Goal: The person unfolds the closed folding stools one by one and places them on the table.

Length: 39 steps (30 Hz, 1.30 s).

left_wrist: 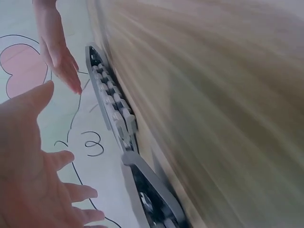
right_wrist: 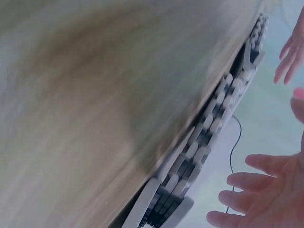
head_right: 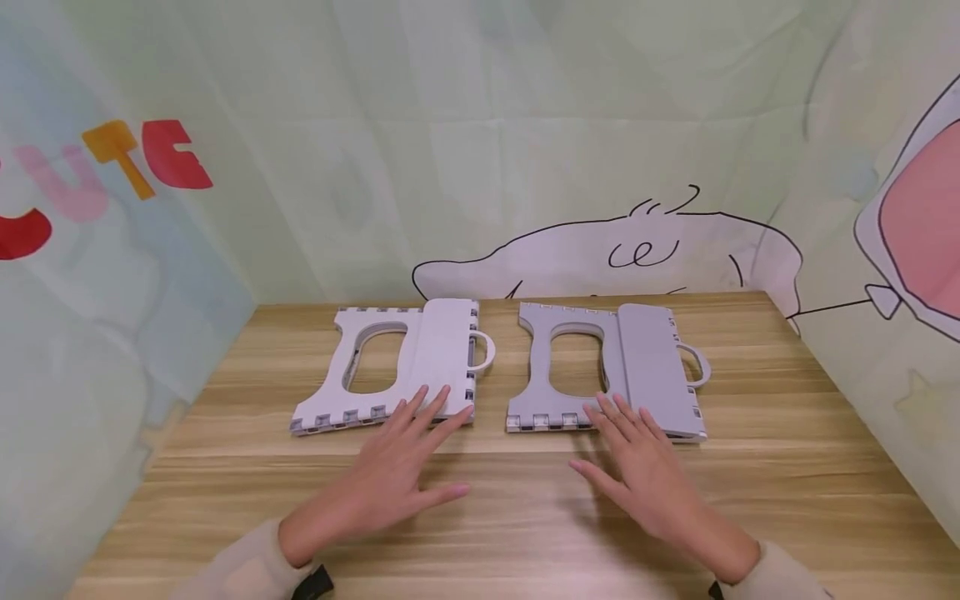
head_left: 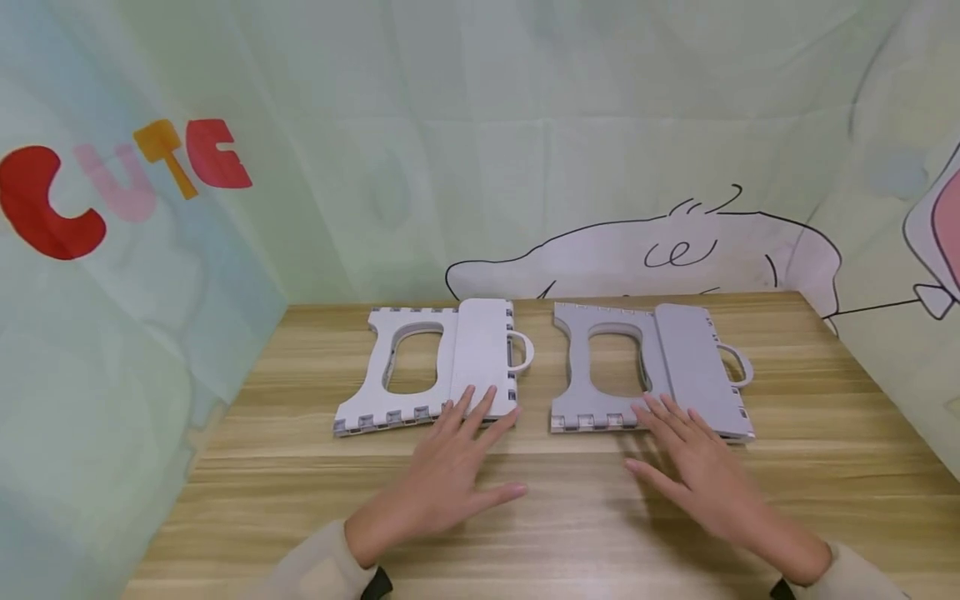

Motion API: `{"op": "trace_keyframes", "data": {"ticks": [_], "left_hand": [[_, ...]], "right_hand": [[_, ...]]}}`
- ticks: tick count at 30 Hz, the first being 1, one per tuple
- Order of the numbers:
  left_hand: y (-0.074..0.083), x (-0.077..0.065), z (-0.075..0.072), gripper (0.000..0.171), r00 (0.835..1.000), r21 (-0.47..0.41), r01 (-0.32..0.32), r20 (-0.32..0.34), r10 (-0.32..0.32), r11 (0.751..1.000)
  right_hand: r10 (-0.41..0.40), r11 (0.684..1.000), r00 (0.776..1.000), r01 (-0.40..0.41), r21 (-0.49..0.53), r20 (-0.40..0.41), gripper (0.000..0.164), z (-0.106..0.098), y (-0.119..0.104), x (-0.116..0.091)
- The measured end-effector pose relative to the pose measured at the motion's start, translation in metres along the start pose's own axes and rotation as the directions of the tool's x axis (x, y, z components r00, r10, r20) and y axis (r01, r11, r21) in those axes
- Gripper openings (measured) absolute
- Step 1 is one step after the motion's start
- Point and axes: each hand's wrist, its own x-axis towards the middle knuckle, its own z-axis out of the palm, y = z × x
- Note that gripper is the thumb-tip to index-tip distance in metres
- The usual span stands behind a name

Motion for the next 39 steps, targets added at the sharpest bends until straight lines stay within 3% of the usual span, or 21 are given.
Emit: {"op": "trace_keyframes", "data": {"ticks": [8,12,21,23,30,39], "left_hand": [[0.014,0.025,0.001,0.081,0.993,-0.085,-0.103,0.05,0.107,0.991],[0.02,0.038,0.007,0.08,0.987,-0.12,-0.138,0.066,0.146,0.983],[0.032,0.055,0.015,0.077,0.979,-0.188,-0.138,0.126,0.164,0.972],[0.034,0.059,0.018,0.076,0.975,-0.178,-0.158,0.13,0.182,0.971],[0.038,0.073,0.027,0.075,0.962,-0.102,-0.224,0.133,0.237,0.969],[0.043,0.084,0.035,0.077,0.96,-0.086,-0.203,0.176,0.215,0.975]], "right_hand": [[0.104,0.985,0.98,-0.079,0.15,-0.168,0.043,-0.017,0.02,0.01],[0.155,0.981,0.966,-0.126,0.148,-0.205,0.037,-0.026,0.036,0.015],[0.228,0.97,0.934,-0.195,0.142,-0.274,0.031,-0.035,0.068,0.024],[0.254,0.965,0.927,-0.221,0.144,-0.276,0.03,-0.036,0.076,0.026],[0.397,0.91,0.902,-0.363,0.201,-0.171,0.034,-0.04,0.099,0.033],[0.422,0.904,0.884,-0.392,0.17,-0.202,0.032,-0.038,0.124,0.039]]}}
